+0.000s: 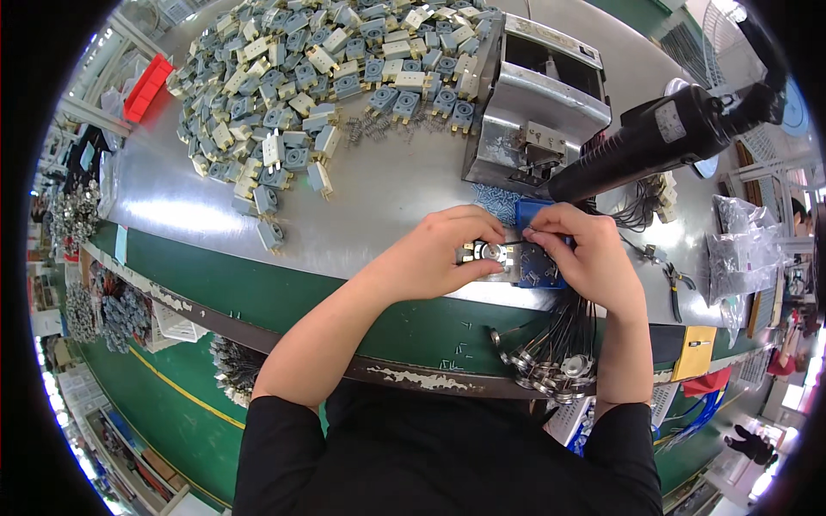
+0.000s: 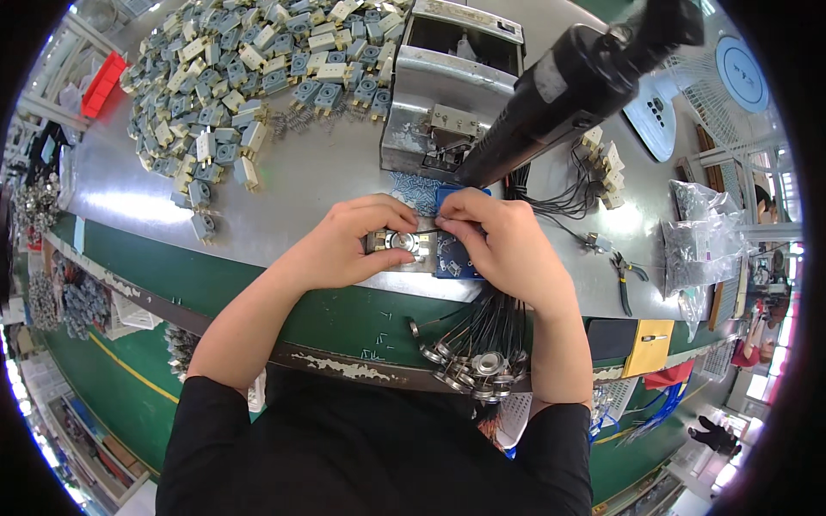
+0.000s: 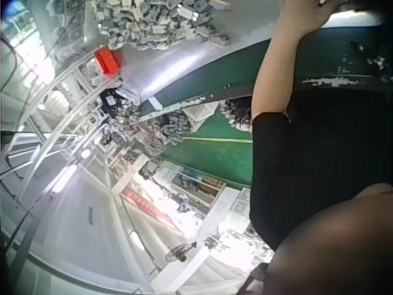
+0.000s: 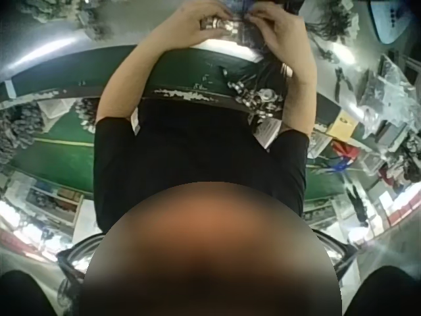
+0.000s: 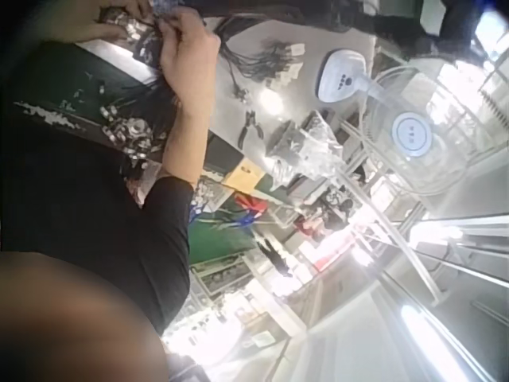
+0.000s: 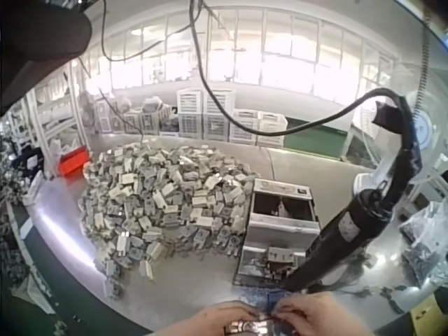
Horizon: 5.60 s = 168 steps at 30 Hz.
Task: Assemble small electronic components by attaching plates and wires using an electric screwdriver.
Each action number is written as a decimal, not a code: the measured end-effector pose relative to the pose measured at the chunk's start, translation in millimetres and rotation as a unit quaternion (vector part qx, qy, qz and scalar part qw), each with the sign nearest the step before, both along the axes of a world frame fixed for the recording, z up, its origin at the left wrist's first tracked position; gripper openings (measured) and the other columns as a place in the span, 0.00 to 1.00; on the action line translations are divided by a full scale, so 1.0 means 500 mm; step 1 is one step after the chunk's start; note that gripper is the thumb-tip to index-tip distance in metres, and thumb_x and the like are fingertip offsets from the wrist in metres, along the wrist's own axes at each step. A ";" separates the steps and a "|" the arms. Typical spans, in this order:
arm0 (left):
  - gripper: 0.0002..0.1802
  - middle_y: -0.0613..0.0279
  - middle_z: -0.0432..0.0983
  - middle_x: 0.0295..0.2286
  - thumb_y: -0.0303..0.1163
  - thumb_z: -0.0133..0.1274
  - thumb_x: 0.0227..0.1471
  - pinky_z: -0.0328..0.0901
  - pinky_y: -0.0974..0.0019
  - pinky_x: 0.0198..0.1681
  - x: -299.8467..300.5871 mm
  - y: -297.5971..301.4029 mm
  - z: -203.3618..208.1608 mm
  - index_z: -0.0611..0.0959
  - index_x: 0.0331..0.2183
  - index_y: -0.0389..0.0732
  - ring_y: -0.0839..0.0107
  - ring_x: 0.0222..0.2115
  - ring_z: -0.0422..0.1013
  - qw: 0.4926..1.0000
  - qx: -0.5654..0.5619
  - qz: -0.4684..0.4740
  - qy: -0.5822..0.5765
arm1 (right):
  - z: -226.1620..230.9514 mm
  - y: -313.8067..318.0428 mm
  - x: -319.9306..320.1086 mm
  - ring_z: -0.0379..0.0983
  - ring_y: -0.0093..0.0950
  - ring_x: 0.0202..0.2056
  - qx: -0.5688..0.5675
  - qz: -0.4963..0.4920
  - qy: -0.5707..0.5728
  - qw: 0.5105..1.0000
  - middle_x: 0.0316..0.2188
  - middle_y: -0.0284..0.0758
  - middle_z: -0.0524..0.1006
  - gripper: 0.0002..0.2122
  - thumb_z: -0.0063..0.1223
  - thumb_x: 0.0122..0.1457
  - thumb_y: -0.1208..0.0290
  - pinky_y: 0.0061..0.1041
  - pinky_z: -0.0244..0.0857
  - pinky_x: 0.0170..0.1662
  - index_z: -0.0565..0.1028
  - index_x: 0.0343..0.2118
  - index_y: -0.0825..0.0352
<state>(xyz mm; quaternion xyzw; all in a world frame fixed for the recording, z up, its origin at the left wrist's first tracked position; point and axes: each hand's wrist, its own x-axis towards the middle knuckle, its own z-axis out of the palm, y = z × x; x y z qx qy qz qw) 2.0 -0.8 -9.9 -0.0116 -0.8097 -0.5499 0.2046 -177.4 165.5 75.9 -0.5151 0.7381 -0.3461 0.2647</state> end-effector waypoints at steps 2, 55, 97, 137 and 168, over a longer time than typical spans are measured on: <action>0.16 0.51 0.83 0.43 0.26 0.71 0.47 0.73 0.56 0.51 0.000 -0.001 0.000 0.83 0.39 0.34 0.53 0.46 0.79 1.000 -0.006 -0.002 0.002 | 0.007 -0.003 -0.007 0.84 0.37 0.36 0.011 0.032 0.038 0.999 0.33 0.42 0.85 0.08 0.60 0.58 0.83 0.30 0.76 0.41 0.84 0.40 0.71; 0.17 0.52 0.84 0.44 0.26 0.73 0.45 0.76 0.58 0.51 0.000 0.001 0.015 0.90 0.40 0.36 0.56 0.47 0.81 0.999 -0.001 0.024 -0.025 | 0.091 -0.171 -0.051 0.67 0.27 0.26 -0.408 -0.125 -0.239 0.872 0.28 0.35 0.70 0.48 0.30 0.59 0.20 0.30 0.66 0.31 0.65 0.59 0.68; 0.17 0.51 0.84 0.43 0.26 0.71 0.46 0.75 0.57 0.50 -0.003 -0.008 0.007 0.89 0.41 0.35 0.55 0.45 0.81 1.000 0.003 0.011 -0.019 | 0.066 -0.104 0.038 0.69 0.26 0.22 -0.309 -0.064 -0.294 0.902 0.26 0.34 0.70 0.56 0.38 0.49 0.14 0.29 0.68 0.28 0.58 0.63 0.68; 0.15 0.55 0.84 0.40 0.32 0.70 0.49 0.77 0.59 0.44 -0.003 0.001 -0.008 0.89 0.40 0.37 0.56 0.39 0.81 1.000 0.007 0.024 -0.005 | 0.017 -0.080 0.067 0.70 0.26 0.21 -0.287 0.003 -0.235 0.929 0.26 0.35 0.71 0.58 0.43 0.41 0.12 0.29 0.67 0.27 0.61 0.59 0.66; 0.14 0.53 0.84 0.40 0.29 0.69 0.49 0.76 0.58 0.46 0.000 0.001 -0.004 0.88 0.38 0.33 0.56 0.41 0.81 1.000 -0.005 0.023 0.019 | 0.012 -0.102 0.019 0.67 0.26 0.19 -0.393 0.164 -0.369 0.826 0.23 0.33 0.69 0.61 0.47 0.47 0.15 0.28 0.66 0.24 0.56 0.69 0.70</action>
